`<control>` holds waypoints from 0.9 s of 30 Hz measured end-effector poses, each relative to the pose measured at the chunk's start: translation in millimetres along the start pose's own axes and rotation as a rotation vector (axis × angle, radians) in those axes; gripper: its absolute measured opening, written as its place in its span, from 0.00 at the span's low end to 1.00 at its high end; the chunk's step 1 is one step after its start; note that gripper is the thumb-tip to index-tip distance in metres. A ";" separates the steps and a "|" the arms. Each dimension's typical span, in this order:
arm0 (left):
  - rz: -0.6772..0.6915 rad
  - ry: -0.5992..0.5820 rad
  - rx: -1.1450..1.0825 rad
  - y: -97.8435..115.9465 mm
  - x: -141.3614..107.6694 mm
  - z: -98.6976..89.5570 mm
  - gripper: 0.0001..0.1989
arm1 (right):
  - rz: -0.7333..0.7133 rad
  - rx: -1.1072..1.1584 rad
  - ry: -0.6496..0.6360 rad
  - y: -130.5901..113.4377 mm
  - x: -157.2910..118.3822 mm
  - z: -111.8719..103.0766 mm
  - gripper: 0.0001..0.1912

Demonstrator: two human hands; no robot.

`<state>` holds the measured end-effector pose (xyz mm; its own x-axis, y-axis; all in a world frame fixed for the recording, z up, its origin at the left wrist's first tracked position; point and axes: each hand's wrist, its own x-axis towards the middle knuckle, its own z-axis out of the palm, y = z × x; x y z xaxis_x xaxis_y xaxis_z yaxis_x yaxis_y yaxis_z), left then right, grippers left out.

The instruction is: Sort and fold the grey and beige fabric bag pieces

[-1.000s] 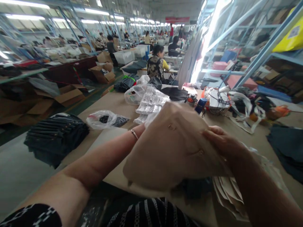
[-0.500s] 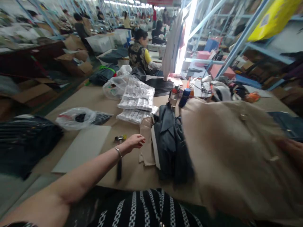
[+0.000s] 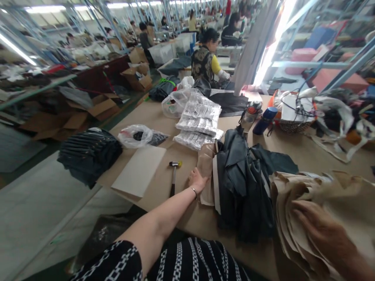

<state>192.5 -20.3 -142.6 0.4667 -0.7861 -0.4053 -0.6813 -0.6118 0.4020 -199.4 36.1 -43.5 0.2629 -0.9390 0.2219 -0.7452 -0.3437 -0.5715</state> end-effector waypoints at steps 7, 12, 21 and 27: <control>0.093 -0.164 -0.040 -0.4 25.0 -2.6 0.14 | -0.176 0.184 -0.448 -135.5 18.7 144.0 0.12; 0.183 -0.193 -0.091 -52.0 28.5 -49.7 0.12 | -0.126 0.211 -0.566 -144.6 31.6 178.5 0.14; 0.056 -0.021 -0.001 -174.9 41.1 -134.3 0.13 | 0.066 0.228 -0.589 -105.3 40.0 240.5 0.17; 0.352 0.391 0.063 -165.7 18.7 -121.3 0.22 | 0.137 0.250 -0.537 -135.2 86.1 273.4 0.20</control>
<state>382.5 55.6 -117.1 0.3710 -0.9246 0.0862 -0.8614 -0.3080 0.4040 91.6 -2.4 -163.1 0.4954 -0.8291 -0.2591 -0.6448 -0.1511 -0.7493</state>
